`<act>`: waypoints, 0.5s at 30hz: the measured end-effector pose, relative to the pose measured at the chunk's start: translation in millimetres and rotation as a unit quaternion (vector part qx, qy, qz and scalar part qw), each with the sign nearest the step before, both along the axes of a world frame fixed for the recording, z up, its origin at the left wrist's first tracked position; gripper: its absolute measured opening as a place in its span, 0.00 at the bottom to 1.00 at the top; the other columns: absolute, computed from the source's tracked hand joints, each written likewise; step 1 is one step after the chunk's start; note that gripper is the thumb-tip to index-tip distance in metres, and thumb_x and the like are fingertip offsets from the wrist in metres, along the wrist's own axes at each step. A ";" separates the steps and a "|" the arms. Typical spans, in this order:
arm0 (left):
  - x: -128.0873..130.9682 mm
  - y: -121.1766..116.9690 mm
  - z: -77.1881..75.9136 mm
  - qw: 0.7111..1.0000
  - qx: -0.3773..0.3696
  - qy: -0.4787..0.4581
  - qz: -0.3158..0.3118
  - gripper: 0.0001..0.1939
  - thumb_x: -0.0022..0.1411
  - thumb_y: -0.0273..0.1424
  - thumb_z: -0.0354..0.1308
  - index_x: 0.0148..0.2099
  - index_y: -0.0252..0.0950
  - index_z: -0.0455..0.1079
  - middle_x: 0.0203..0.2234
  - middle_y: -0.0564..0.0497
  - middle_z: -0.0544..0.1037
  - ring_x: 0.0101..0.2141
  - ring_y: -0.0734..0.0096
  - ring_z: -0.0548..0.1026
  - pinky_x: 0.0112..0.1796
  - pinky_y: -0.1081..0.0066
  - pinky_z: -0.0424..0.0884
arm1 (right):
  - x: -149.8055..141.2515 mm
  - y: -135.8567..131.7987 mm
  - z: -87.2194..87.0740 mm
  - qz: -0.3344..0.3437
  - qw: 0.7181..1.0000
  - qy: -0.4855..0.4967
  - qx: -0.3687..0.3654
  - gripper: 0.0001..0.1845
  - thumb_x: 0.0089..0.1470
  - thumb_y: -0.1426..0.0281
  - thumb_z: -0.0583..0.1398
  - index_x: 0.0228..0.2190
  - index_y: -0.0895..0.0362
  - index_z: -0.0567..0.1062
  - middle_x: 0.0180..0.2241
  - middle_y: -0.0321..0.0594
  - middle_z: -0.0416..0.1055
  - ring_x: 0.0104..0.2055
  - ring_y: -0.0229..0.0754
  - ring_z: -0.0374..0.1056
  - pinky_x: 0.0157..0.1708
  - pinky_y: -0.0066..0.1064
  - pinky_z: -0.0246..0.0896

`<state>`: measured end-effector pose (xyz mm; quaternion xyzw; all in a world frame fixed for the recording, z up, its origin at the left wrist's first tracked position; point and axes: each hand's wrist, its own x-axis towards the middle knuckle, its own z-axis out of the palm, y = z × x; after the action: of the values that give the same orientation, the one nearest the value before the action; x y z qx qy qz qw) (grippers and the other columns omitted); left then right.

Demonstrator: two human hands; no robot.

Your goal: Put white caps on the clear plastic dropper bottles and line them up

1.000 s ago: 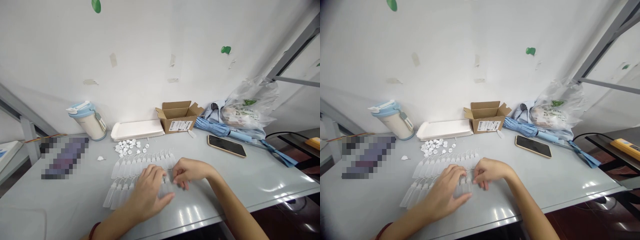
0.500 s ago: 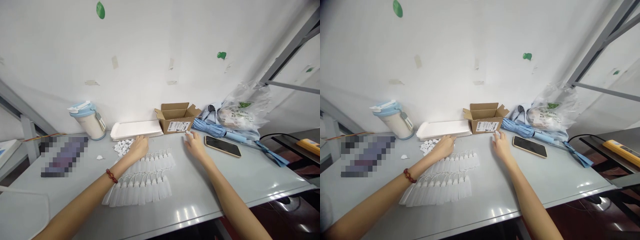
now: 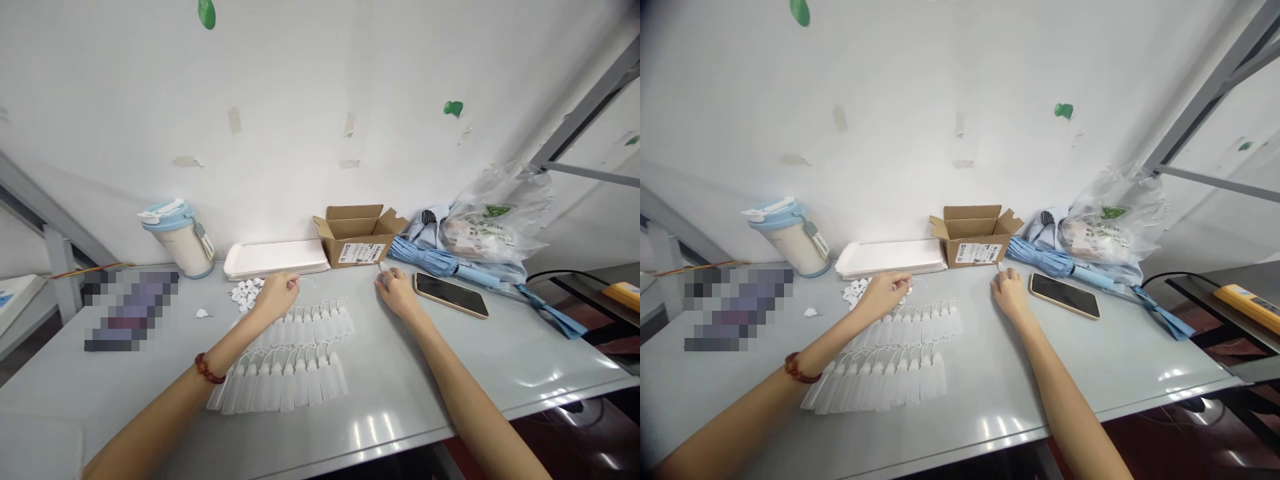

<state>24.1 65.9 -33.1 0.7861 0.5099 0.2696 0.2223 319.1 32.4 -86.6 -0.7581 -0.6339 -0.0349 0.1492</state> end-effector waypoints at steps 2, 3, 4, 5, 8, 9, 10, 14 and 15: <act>-8.9 -6.2 3.1 0.992 -0.060 -0.108 0.028 0.10 0.53 0.31 0.54 0.35 0.33 0.73 0.30 0.48 0.78 0.33 0.63 0.75 0.38 0.67 0.69 | 0.4 0.3 1.9 0.014 1.000 0.010 0.009 0.17 0.56 0.71 0.51 0.42 0.66 0.72 0.46 0.59 0.66 0.48 0.56 0.61 0.48 0.42 0.54; -14.2 -9.0 4.1 0.982 -0.086 -0.160 0.043 0.11 0.51 0.33 0.56 0.36 0.32 0.73 0.31 0.47 0.78 0.34 0.63 0.75 0.38 0.67 0.70 | -0.3 0.4 3.2 0.019 1.000 0.019 0.014 0.15 0.55 0.73 0.51 0.39 0.65 0.73 0.43 0.58 0.68 0.46 0.55 0.62 0.47 0.41 0.55; -20.0 -11.4 4.5 0.970 -0.109 -0.208 0.058 0.12 0.49 0.34 0.59 0.35 0.31 0.72 0.31 0.47 0.78 0.34 0.63 0.75 0.38 0.68 0.70 | -2.2 0.5 4.7 0.023 0.999 0.029 0.022 0.14 0.54 0.74 0.51 0.37 0.64 0.74 0.40 0.56 0.69 0.44 0.53 0.63 0.45 0.40 0.55; -26.1 -13.3 4.4 0.959 -0.126 -0.243 0.074 0.12 0.47 0.34 0.61 0.34 0.31 0.72 0.30 0.47 0.78 0.34 0.64 0.75 0.37 0.68 0.70 | -5.5 0.5 6.5 0.025 0.998 0.046 0.035 0.13 0.53 0.76 0.50 0.34 0.63 0.74 0.37 0.54 0.70 0.43 0.52 0.64 0.44 0.38 0.56; -43.6 -16.9 1.8 0.921 -0.183 -0.324 0.112 0.13 0.43 0.34 0.65 0.32 0.33 0.72 0.26 0.50 0.78 0.30 0.68 0.75 0.35 0.70 0.69 | -26.6 0.2 13.4 0.045 0.982 0.157 0.094 0.08 0.51 0.75 0.51 0.32 0.60 0.70 0.32 0.47 0.71 0.36 0.46 0.66 0.38 0.35 0.59; -48.3 -17.8 0.8 0.904 -0.203 -0.357 0.117 0.13 0.42 0.34 0.67 0.31 0.33 0.72 0.25 0.51 0.77 0.29 0.69 0.75 0.35 0.70 0.69 | -37.4 -0.2 16.3 0.063 0.968 0.220 0.106 0.06 0.51 0.73 0.52 0.31 0.59 0.69 0.31 0.45 0.71 0.32 0.43 0.67 0.36 0.34 0.61; -51.9 -18.9 0.1 0.884 -0.223 -0.393 0.119 0.14 0.41 0.34 0.68 0.31 0.33 0.73 0.25 0.51 0.78 0.29 0.70 0.75 0.36 0.71 0.69 | -49.6 -1.0 19.4 0.093 0.950 0.278 0.112 0.05 0.52 0.71 0.53 0.32 0.58 0.68 0.31 0.43 0.71 0.31 0.42 0.67 0.34 0.33 0.61; -55.2 -27.4 2.8 0.822 -0.272 -0.493 0.087 0.16 0.40 0.34 0.70 0.33 0.33 0.74 0.28 0.51 0.79 0.34 0.70 0.76 0.42 0.71 0.68 | -101.3 -9.1 31.9 0.226 0.876 0.416 0.090 0.11 0.53 0.66 0.55 0.38 0.57 0.66 0.35 0.42 0.73 0.33 0.40 0.68 0.33 0.31 0.64; -53.6 -30.5 4.4 0.817 -0.277 -0.500 0.081 0.16 0.39 0.34 0.70 0.33 0.33 0.74 0.28 0.51 0.79 0.34 0.70 0.76 0.43 0.72 0.68 | -111.7 -12.8 34.0 0.248 0.875 0.408 0.083 0.11 0.53 0.67 0.55 0.39 0.57 0.67 0.37 0.43 0.73 0.33 0.40 0.69 0.35 0.32 0.65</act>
<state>-29.5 35.3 -28.7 0.4043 0.4433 0.4896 0.6327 207.4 19.6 -52.6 -0.5075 -0.6788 0.2634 0.4607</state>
